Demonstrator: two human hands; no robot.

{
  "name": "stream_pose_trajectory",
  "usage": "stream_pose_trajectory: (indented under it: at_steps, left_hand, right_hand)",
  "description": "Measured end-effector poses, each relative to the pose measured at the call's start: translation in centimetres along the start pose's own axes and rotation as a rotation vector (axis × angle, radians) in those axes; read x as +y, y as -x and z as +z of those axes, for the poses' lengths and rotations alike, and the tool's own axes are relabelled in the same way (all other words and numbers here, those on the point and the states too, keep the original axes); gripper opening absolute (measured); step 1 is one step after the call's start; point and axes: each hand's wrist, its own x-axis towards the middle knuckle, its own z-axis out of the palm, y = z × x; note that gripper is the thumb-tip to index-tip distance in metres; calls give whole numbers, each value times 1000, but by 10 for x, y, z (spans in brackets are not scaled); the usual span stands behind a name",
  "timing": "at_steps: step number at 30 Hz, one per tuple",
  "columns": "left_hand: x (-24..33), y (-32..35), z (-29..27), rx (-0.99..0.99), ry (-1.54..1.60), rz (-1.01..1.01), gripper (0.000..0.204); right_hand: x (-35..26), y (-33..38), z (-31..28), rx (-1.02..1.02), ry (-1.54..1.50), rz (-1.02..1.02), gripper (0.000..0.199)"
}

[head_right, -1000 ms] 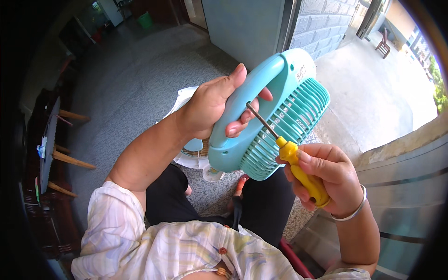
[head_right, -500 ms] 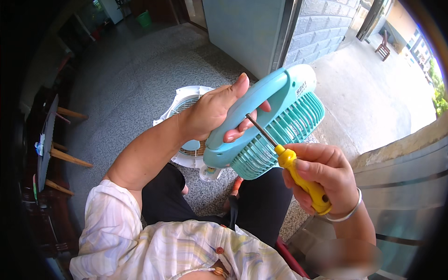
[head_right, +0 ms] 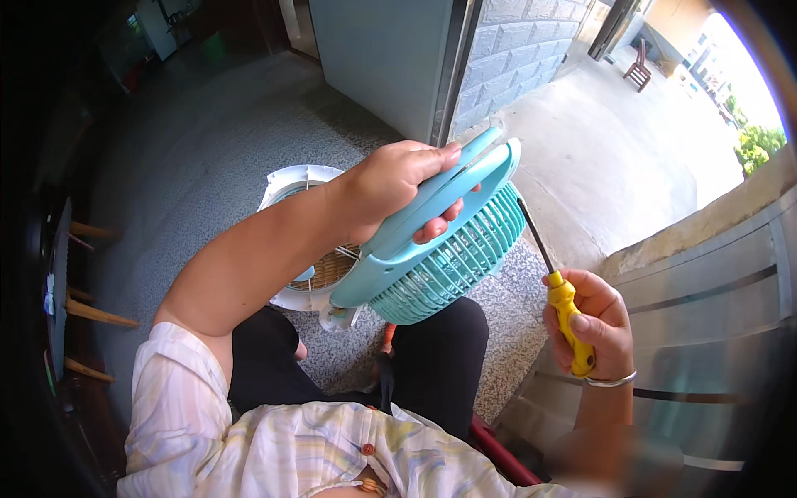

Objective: The person assembles a small fan by fitting the plastic casing and grill components together by hand and securing the parts with screws using a screwdriver.

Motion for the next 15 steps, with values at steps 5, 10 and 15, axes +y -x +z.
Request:
stream_pose_trajectory:
  at_steps: [5, 10, 15]
  left_hand:
    - [-1, 7, 6, -62, 98, 59, 38]
    - [-8, 16, 10, -92, 132, 28, 38]
    - [-7, 22, 4, -92, 219, -66, 41]
  right_hand:
    - [0, -8, 9, -17, 101, -77, 52]
    - [6, -28, 34, -38, 162, -53, 47]
    - [-11, -44, 40, 9, 519, -271, 47]
